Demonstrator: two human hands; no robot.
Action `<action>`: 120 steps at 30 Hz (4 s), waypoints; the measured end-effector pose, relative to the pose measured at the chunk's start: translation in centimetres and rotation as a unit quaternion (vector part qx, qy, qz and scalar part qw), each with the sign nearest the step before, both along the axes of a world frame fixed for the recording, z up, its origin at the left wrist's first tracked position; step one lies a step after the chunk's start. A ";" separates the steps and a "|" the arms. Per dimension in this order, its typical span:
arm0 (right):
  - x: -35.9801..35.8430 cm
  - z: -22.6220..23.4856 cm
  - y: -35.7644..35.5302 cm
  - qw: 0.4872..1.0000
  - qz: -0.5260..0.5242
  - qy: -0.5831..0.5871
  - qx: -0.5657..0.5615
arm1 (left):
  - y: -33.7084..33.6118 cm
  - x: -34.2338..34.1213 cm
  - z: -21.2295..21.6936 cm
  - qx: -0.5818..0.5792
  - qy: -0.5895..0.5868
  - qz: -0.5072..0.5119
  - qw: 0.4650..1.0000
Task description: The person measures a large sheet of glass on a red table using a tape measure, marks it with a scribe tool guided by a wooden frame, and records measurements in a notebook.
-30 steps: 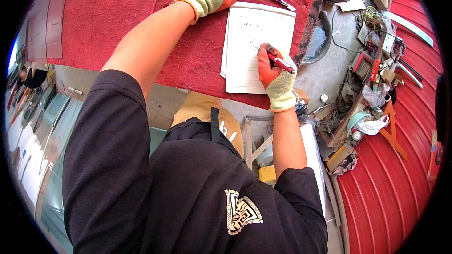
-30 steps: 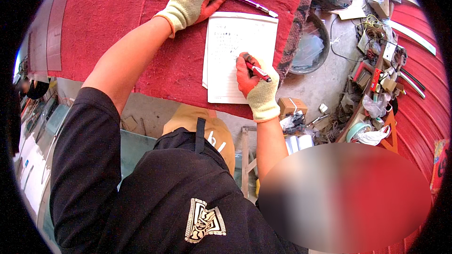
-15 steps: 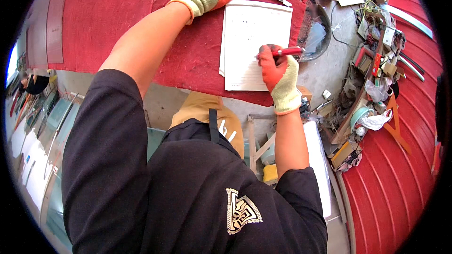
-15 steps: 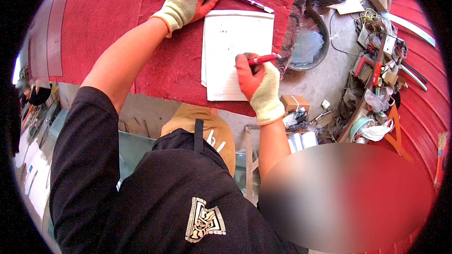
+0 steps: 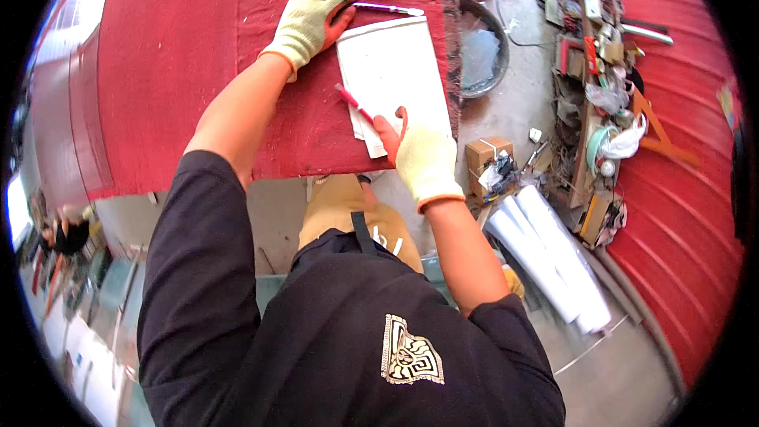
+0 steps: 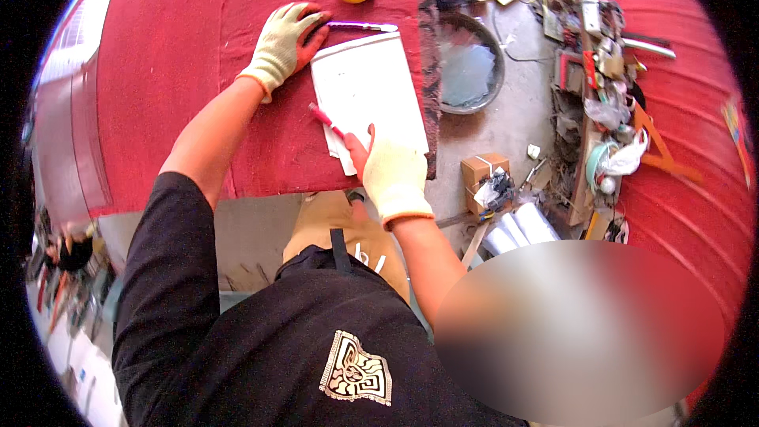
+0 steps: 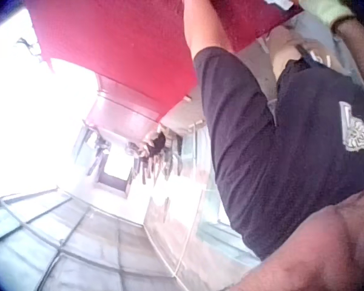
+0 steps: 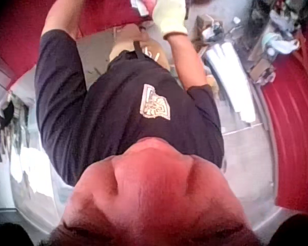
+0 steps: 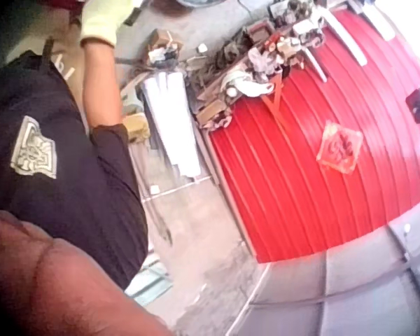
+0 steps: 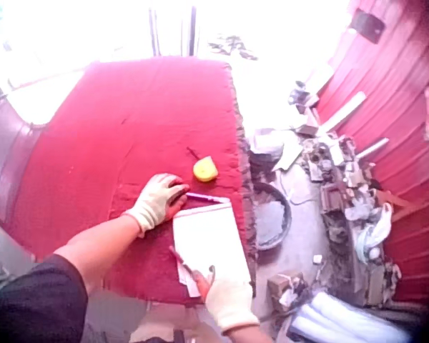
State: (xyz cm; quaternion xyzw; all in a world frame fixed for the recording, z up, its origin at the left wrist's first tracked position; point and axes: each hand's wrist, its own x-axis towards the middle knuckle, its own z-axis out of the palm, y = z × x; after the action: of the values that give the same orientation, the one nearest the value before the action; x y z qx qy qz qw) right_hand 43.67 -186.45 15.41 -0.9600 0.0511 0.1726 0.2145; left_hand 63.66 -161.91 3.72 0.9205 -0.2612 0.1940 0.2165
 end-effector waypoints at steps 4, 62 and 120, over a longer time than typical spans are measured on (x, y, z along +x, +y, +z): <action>-5.8 1.9 -3.1 0.999 -0.039 -0.003 -0.016 | -0.7 0.4 1.1 0.089 0.069 0.032 0.993; -89.7 -34.2 -42.8 0.438 -0.706 -0.143 0.538 | -17.2 -58.0 10.4 -0.367 0.732 0.038 0.573; -34.2 21.3 21.7 0.776 0.222 -0.207 0.553 | 21.4 -99.9 -2.4 -0.776 0.257 0.498 0.290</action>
State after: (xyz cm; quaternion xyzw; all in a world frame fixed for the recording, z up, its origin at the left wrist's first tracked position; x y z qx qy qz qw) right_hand 9.50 -164.78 36.75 -0.6739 -0.3127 0.0112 0.6693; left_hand -36.21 -140.53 1.27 0.2785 0.5883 0.1304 0.7478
